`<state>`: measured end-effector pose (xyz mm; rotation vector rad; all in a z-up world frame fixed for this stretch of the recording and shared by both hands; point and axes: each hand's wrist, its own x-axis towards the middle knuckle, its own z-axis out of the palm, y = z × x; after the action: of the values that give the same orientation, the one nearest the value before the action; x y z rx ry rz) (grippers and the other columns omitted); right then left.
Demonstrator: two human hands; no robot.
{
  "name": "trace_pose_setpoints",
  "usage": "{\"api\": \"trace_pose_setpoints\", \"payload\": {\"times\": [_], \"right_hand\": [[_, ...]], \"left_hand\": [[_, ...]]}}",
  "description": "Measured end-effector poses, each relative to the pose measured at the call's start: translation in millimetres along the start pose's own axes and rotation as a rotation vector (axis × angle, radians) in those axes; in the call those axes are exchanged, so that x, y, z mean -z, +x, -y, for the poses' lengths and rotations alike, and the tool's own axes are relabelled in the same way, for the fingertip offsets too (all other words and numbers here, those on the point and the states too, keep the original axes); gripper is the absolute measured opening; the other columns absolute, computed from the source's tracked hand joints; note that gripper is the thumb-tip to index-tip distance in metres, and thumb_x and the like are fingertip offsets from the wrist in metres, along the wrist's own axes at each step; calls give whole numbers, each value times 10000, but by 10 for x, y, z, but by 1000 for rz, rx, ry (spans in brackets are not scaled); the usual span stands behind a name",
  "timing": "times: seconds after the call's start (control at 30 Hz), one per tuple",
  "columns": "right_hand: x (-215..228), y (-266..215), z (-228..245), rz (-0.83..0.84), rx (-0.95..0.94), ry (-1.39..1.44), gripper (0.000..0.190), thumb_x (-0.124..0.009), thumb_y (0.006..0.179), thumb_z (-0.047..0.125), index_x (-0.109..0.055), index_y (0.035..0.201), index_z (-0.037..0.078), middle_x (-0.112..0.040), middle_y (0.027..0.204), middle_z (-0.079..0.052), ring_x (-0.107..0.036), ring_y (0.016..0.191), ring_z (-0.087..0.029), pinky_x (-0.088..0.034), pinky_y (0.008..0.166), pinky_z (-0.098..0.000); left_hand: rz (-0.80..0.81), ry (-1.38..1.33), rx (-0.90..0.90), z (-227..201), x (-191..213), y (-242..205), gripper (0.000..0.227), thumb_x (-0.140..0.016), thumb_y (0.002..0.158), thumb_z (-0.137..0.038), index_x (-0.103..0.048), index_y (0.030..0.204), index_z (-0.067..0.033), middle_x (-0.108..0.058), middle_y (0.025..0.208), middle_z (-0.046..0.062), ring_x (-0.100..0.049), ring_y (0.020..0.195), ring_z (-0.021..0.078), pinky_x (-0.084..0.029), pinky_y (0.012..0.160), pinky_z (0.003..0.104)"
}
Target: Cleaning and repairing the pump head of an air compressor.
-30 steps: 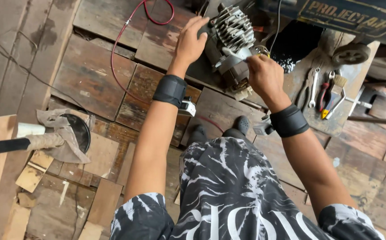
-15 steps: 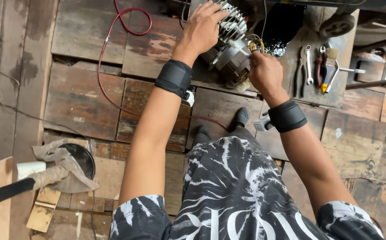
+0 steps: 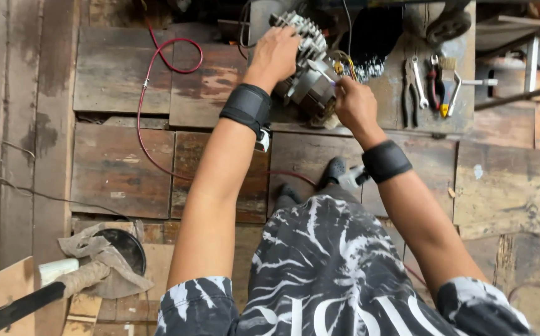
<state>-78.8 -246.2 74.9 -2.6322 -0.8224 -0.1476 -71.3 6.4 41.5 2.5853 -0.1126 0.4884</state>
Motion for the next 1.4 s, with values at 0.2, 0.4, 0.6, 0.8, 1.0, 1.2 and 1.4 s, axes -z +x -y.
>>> {"api": "trace_pose_setpoints", "payload": {"times": [0.2,0.4,0.6,0.8,1.0,1.2,1.4], "right_hand": [[-91,30,-134,59,35,-13,89,-645,960,160,-703,1026,144,-719,908,-128,-690,832,-366,-526,701,-491],[142,229,-283,-32,199,-154,59,-644,1031,168,-679,1078,160,-657,895,-72,-634,876,-280,-405,848,-458],[274,762,-251,-53,423,-331,112,-664,987,93,-730,1041,166,-641,862,-55,-623,856,-246,-391,870,-414],[387,1283,-460,9,583,-323,177,-666,921,89,-781,1014,184,-682,841,-35,-640,797,-224,-383,846,-405],[389,1420,-654,159,536,-241,190,-643,998,68,-773,955,201,-710,824,0,-652,775,-198,-384,886,-419],[422,1609,-620,143,693,-141,57,-696,902,138,-728,937,169,-695,837,-17,-656,812,-231,-389,840,-408],[505,1784,-585,279,659,-228,80,-688,887,122,-737,907,181,-668,721,-21,-655,739,-238,-404,799,-403]], "left_hand": [[-1,28,-51,117,23,22,306,-598,827,24,-719,1101,-39,-640,1293,179,-587,1205,376,-415,1109,469],[-2,61,-77,38,-25,-125,446,-596,826,27,-677,1261,-28,-591,1358,219,-573,1239,397,-400,1127,481],[41,123,-48,-71,-28,-110,485,-620,795,-3,-668,1277,-27,-555,1407,259,-549,1281,406,-363,1155,504],[58,108,41,-131,7,-182,530,-598,782,-8,-665,1306,-47,-540,1461,243,-506,1351,397,-324,1176,522],[196,84,186,-230,170,-144,584,-608,752,-53,-662,1332,-90,-510,1504,193,-471,1391,360,-283,1197,527],[293,60,300,-384,358,-90,607,-622,734,-78,-662,1338,-123,-485,1527,163,-427,1409,357,-252,1184,537],[250,72,317,-293,222,-115,604,-631,751,-85,-666,1353,-124,-493,1532,166,-436,1430,353,-237,1222,544]]}}
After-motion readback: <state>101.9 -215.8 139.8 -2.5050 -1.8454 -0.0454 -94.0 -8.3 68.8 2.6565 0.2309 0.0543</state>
